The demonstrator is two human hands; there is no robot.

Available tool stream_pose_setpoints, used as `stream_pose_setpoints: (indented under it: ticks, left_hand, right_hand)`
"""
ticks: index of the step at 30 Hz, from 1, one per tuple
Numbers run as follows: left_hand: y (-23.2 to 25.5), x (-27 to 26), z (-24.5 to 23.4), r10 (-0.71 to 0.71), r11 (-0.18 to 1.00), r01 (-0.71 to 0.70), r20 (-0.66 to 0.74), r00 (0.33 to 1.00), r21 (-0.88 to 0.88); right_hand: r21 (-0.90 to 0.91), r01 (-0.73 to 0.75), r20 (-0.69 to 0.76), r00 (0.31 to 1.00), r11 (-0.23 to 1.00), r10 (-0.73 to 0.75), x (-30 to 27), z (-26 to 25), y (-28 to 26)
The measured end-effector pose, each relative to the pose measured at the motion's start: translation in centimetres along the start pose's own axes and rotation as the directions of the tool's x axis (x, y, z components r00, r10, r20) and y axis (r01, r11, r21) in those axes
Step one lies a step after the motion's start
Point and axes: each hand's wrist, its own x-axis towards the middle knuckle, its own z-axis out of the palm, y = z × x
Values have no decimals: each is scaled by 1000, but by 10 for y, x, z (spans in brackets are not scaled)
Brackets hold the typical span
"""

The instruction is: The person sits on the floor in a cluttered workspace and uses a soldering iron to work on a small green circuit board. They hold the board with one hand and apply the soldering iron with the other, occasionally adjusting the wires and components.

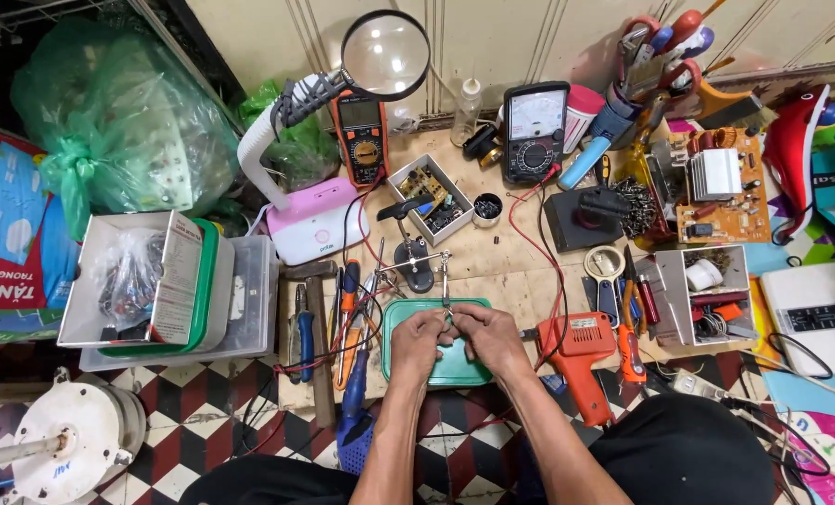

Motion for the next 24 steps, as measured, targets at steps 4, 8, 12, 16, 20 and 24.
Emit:
stream_pose_setpoints:
  ticks: [4, 8, 12, 16, 20, 24]
  left_hand:
    - [-5, 3, 0, 9, 1000, -9, 3, 1000, -2]
    - [-4, 3, 1, 12, 1000, -12, -1, 1000, -11]
    - [-10, 7, 2, 17, 1000, -18, -4, 1000, -13]
    - [-10, 7, 2, 20, 999, -20, -3, 1000, -31]
    - [-13, 9, 2, 25, 999, -25, -9, 1000, -28]
    - [-3, 0, 3, 14, 1000, -14, -2, 1000, -21]
  right_hand:
    - [9, 2, 4, 1000, 1000, -2, -3, 0, -4]
    - [24, -2, 21, 1000, 1000, 1, -7, 1, -8]
    - [39, 15, 17, 1000, 999, -16, -8, 2, -6]
    - [30, 0, 2, 1000, 1000, 0, -9, 2, -8]
    - [30, -3, -13, 1000, 1000, 3, -8, 2, -5]
    - [18, 11, -4, 1000, 1000, -11, -3, 2, -2]
